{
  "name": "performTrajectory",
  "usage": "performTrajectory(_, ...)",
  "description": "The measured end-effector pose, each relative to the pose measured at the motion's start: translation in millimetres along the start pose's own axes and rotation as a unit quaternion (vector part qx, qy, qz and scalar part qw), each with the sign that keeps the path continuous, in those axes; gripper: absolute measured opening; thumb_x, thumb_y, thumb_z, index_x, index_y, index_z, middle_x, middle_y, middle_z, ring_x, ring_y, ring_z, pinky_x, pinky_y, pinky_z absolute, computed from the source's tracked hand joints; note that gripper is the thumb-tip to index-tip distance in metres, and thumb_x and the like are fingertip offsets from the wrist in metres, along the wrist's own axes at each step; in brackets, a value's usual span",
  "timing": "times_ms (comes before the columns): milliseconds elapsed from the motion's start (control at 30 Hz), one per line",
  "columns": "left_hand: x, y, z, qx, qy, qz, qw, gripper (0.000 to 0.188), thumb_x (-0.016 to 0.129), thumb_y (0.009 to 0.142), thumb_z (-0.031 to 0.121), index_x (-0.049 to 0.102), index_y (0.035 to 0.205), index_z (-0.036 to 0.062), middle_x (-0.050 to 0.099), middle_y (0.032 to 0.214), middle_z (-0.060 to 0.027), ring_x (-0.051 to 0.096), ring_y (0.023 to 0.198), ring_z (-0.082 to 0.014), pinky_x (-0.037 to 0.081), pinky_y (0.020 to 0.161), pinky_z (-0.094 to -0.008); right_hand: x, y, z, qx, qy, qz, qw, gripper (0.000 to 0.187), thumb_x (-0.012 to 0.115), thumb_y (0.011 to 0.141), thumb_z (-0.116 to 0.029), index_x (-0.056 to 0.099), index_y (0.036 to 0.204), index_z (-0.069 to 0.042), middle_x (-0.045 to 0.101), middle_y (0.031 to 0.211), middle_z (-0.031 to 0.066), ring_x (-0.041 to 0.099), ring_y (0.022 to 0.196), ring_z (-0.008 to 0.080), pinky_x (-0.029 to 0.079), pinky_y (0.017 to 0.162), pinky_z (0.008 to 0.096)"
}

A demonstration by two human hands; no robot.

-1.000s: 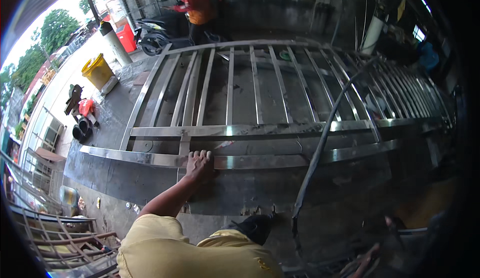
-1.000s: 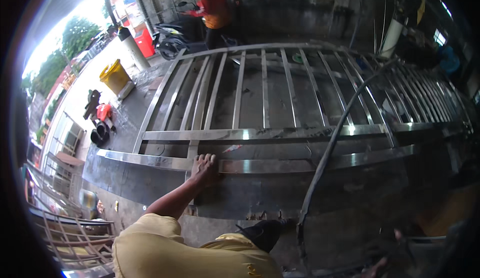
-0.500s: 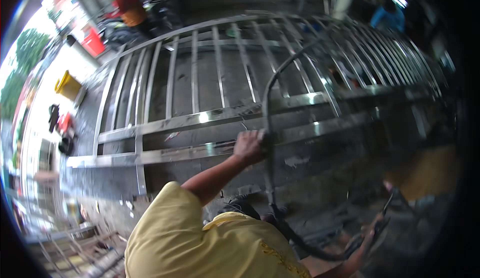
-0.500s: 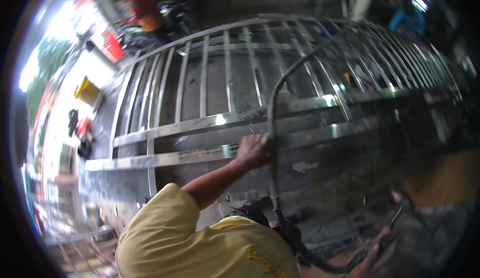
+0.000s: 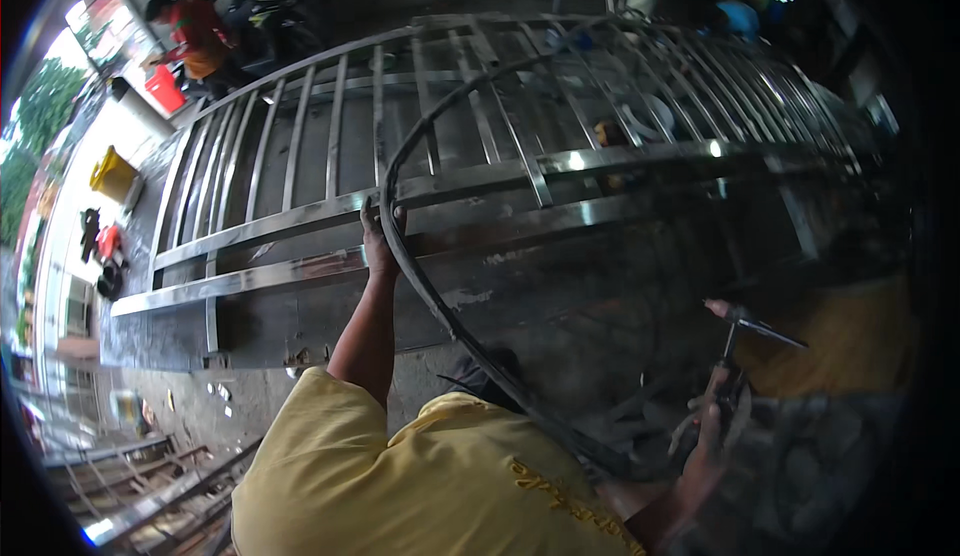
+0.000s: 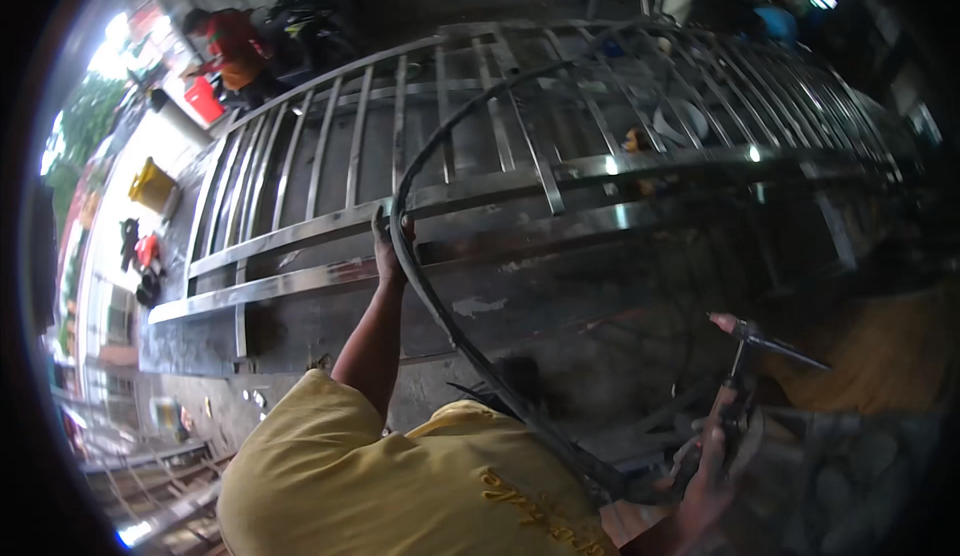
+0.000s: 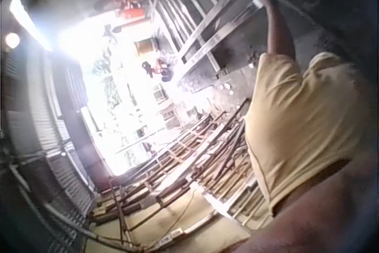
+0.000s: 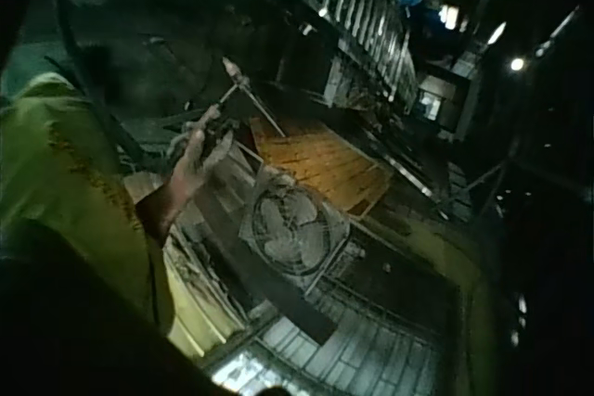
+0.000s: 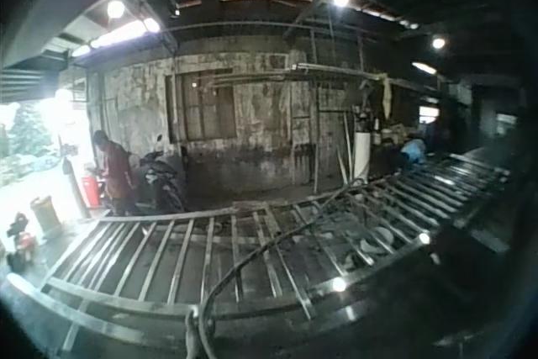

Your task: The person welds various components of a large stainless steel gate on a fabrication floor using a welding torch.

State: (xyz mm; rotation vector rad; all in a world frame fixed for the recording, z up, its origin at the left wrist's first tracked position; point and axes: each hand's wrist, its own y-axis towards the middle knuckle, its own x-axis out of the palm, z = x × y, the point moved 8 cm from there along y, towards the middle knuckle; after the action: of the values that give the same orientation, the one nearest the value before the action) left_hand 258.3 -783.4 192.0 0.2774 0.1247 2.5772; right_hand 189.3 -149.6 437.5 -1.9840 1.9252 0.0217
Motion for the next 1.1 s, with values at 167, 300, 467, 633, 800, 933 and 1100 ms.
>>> performTrajectory(167,70,-18,-18,-0.029,0.244,0.075,0.966,0.07,0.067,0.093,0.044,0.038,0.152,0.0196,0.071,0.115,-0.0168,0.069,0.1,-0.0308,0.05,0.093,-0.0424,-44,93,26,-0.095,-0.092,-0.094,0.987,0.064,0.054,0.1,-0.033,0.036,0.153,-0.001,0.062,0.127,0.0096,0.064,0.089,0.0164,0.048,0.075,0.0243)
performTrajectory(300,113,-36,47,0.108,0.272,0.103,0.951,0.063,0.064,0.094,0.048,0.047,0.148,0.0212,0.071,0.116,-0.0181,0.068,0.106,-0.0312,0.05,0.091,-0.0405,-96,229,81,-0.281,-0.059,-0.087,0.954,0.057,0.06,0.098,-0.031,0.044,0.144,-0.002,0.062,0.127,0.017,0.065,0.084,0.0177,0.051,0.066,0.0286)
performTrajectory(467,99,-17,3,0.092,0.222,0.153,0.959,0.04,0.057,0.101,0.028,0.059,0.134,0.0045,0.066,0.123,-0.0075,0.061,0.111,-0.0178,0.047,0.098,-0.0341,-38,197,-51,-0.14,0.058,-0.039,0.988,0.071,0.07,0.088,-0.024,0.037,0.147,-0.001,0.067,0.107,0.0124,0.058,0.06,0.0119,0.044,0.051,0.0242)
performTrajectory(633,241,20,80,0.142,-0.027,0.119,0.982,0.029,0.063,0.099,0.023,0.06,0.119,0.0019,0.062,0.093,-0.0048,0.057,0.081,-0.0128,0.045,0.074,-0.0269,-58,242,-102,-0.142,0.083,-0.009,0.986,0.076,0.073,0.086,-0.018,0.033,0.148,-0.001,0.067,0.102,0.0097,0.057,0.059,0.0105,0.047,0.049,0.0245)
performTrajectory(800,407,-22,197,0.326,0.071,-0.056,0.941,0.038,0.069,0.096,0.025,0.058,0.124,0.0013,0.065,0.111,-0.0125,0.063,0.101,-0.0214,0.049,0.092,-0.0361,-73,293,-112,-0.162,0.152,-0.039,0.974,0.07,0.069,0.09,-0.013,0.03,0.147,-0.002,0.066,0.105,0.0098,0.061,0.066,0.0114,0.049,0.05,0.025)
performTrajectory(933,478,-109,213,0.412,0.085,-0.191,0.887,0.045,0.076,0.09,0.032,0.059,0.121,0.0033,0.066,0.108,-0.0134,0.064,0.107,-0.0263,0.049,0.094,-0.0422,-86,358,-130,-0.161,0.228,-0.086,0.956,0.069,0.07,0.092,-0.017,0.031,0.149,-0.007,0.065,0.102,0.0156,0.062,0.063,0.0139,0.05,0.049,0.028)
performTrajectory(1100,602,-214,222,0.281,0.095,-0.554,0.778,0.052,0.087,0.07,0.023,0.067,0.115,0.0055,0.065,0.098,-0.0137,0.064,0.091,-0.0315,0.051,0.076,-0.0417,-153,450,-136,-0.189,0.317,-0.077,0.926,0.066,0.071,0.09,-0.015,0.036,0.146,-0.011,0.064,0.102,0.0163,0.061,0.057,0.0156,0.048,0.045,0.0283)
